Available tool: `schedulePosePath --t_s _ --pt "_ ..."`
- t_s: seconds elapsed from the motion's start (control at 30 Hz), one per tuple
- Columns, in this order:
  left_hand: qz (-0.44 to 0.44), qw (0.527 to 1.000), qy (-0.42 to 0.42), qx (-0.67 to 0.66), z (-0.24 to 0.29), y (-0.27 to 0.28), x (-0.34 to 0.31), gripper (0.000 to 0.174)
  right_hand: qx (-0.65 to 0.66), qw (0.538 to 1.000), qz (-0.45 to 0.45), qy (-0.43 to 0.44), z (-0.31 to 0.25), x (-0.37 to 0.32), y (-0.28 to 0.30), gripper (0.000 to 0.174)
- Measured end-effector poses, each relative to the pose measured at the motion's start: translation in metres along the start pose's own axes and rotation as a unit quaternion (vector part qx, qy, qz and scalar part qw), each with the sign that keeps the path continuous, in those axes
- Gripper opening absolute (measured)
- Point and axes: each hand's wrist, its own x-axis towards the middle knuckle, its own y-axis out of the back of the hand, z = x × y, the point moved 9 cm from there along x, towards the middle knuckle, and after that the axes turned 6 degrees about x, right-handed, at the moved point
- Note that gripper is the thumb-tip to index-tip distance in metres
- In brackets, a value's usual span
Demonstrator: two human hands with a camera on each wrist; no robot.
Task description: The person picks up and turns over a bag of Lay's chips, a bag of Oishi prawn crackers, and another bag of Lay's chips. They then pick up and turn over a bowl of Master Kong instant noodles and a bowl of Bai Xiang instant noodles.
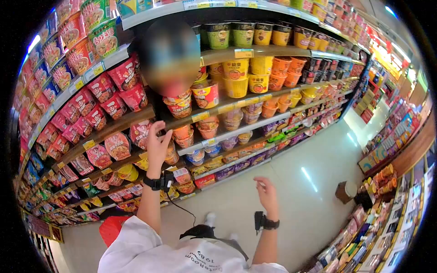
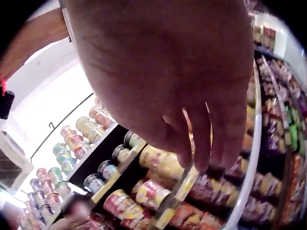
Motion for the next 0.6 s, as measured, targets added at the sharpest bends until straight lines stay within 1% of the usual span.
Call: schedulePosePath --t_s 0.03,0.07,0.1,0.13,0.2,0.23,0.27,0.3,0.33,0.37,0.4,0.43,0.5,0.53,0.6 --pt "0.014 0.997 -0.016 0.071 0.000 -0.003 0.011 0.046 -0.037 0.995 0.000 0.093 -0.026 0.026 -0.016 0.022" --pt "0.025 0.989 -0.031 0.142 0.003 -0.006 0.021 0.049 -0.073 0.980 0.001 0.185 -0.053 0.048 -0.032 0.021" --pt "0.036 0.976 -0.046 0.211 0.003 -0.011 0.033 0.053 -0.044 0.982 -0.005 0.183 -0.069 0.074 -0.047 0.022" --pt "0.025 0.978 -0.026 0.205 -0.009 -0.019 0.043 0.067 -0.016 0.983 -0.009 0.180 -0.088 0.098 -0.062 0.023" --pt "0.045 0.985 -0.033 0.162 -0.015 -0.028 0.063 0.074 0.011 0.976 -0.032 0.214 -0.128 0.146 -0.100 0.025" --pt "0.058 0.988 -0.038 0.139 -0.019 -0.029 0.077 0.078 0.023 0.964 -0.049 0.259 -0.153 0.166 -0.122 0.026" --pt "0.058 0.985 -0.047 0.157 -0.026 -0.032 0.090 0.087 0.016 0.956 -0.067 0.286 -0.173 0.188 -0.144 0.026" --pt "0.061 0.987 -0.036 0.147 -0.035 -0.034 0.102 0.089 0.029 0.956 -0.095 0.277 -0.180 0.213 -0.166 0.032" --pt "0.064 0.988 -0.024 0.138 -0.042 -0.036 0.112 0.091 0.076 0.965 -0.113 0.223 -0.185 0.234 -0.188 0.040" --pt "0.067 0.989 -0.015 0.130 -0.048 -0.037 0.123 0.093 0.035 0.966 -0.110 0.233 -0.189 0.257 -0.204 0.052" --pt "0.069 0.986 0.001 0.151 -0.049 -0.039 0.132 0.099 0.046 0.954 -0.101 0.279 -0.196 0.280 -0.219 0.056" --pt "0.049 0.983 0.017 0.177 -0.055 -0.042 0.141 0.101 0.056 0.940 -0.089 0.324 -0.208 0.294 -0.231 0.062" --pt "0.070 0.974 0.025 0.216 -0.051 -0.046 0.152 0.106 0.064 0.946 -0.097 0.304 -0.214 0.317 -0.250 0.070" --pt "0.066 0.974 0.030 0.214 -0.055 -0.048 0.157 0.106 0.067 0.948 -0.102 0.294 -0.217 0.327 -0.257 0.074" --pt "0.056 0.975 0.043 0.210 -0.063 -0.053 0.161 0.108 0.060 0.950 -0.148 0.269 -0.213 0.339 -0.274 0.079"
